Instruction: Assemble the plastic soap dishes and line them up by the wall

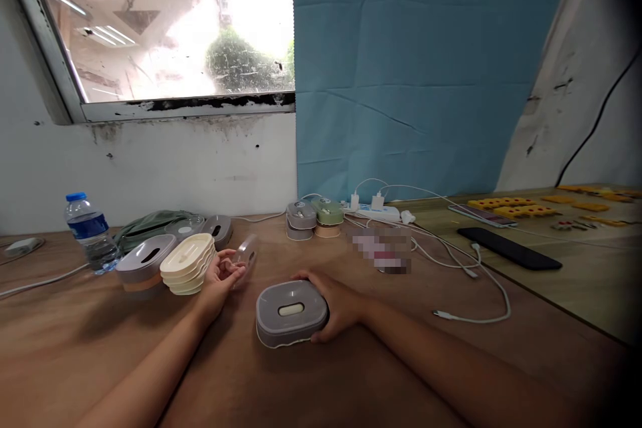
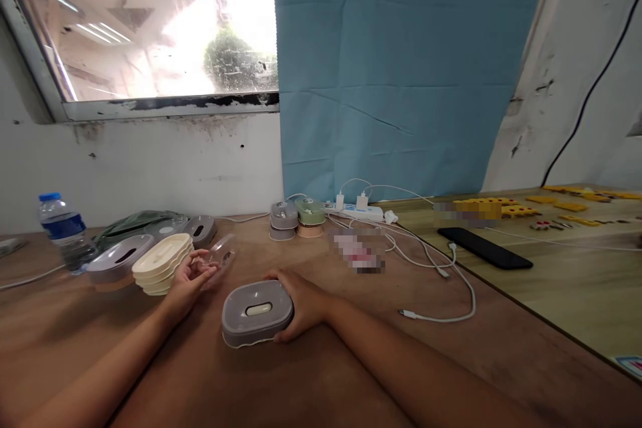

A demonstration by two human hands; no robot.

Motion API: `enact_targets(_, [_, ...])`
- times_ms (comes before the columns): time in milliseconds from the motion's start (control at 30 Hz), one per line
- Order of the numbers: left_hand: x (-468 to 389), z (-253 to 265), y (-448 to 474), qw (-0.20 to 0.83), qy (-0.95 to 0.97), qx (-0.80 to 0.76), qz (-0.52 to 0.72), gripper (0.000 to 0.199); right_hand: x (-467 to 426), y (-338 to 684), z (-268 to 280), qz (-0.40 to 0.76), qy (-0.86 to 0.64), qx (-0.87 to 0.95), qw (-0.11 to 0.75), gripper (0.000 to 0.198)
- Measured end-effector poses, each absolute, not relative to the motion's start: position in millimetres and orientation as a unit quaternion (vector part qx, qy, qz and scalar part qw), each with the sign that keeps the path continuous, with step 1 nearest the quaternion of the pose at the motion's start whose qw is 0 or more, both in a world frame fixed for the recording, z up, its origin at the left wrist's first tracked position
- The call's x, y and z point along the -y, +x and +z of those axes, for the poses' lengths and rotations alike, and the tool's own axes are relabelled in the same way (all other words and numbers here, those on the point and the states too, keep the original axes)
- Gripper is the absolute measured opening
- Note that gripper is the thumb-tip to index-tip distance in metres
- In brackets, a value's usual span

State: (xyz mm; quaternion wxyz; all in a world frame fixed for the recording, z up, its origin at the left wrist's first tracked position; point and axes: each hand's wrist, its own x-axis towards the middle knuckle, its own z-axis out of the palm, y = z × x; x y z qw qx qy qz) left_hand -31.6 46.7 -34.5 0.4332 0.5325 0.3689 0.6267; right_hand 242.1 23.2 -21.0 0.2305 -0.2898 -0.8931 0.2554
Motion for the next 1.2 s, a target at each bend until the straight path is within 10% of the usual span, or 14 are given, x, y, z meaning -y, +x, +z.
enact_targets(300, [-24.3, -7.3, -15.5, 0.638, 0.342, -0.204, 0.659, 0.036, -21.0, 243.0, -22.7, 0.337, -0.262, 0.863, 0.272, 0.103])
enact_targets(467, [-9.6, 11.2, -9.0, 0.659, 0.317, -0.179, 0.658, 0.032, -16.0, 239.8, -22.4, 0.323, -0.320, 0.759, 0.466, 0.058])
enact_targets(600, [0.2, 15.5, -3.7, 0.657, 0.336, -0.166, 0.654, 0.034, 0.9, 230.0, -12.6, 0.334, -0.327, 0.755, 0.460, 0.032])
enact_targets(967, [23.0, 2.4, 28.6, 0.636, 0.517, -0.136, 0.557, 0.059, 27.4, 195.5, -9.8, 0.526, -0.273, 0.646, 0.481, 0.076])
enact_targets(1200, [33.6, -6.4, 37.8, 0.429, 0.710, -0.216, 0.515, 0.030, 32.6, 199.1, -7.9, 0.536, -0.253, 0.624, 0.510, 0.076])
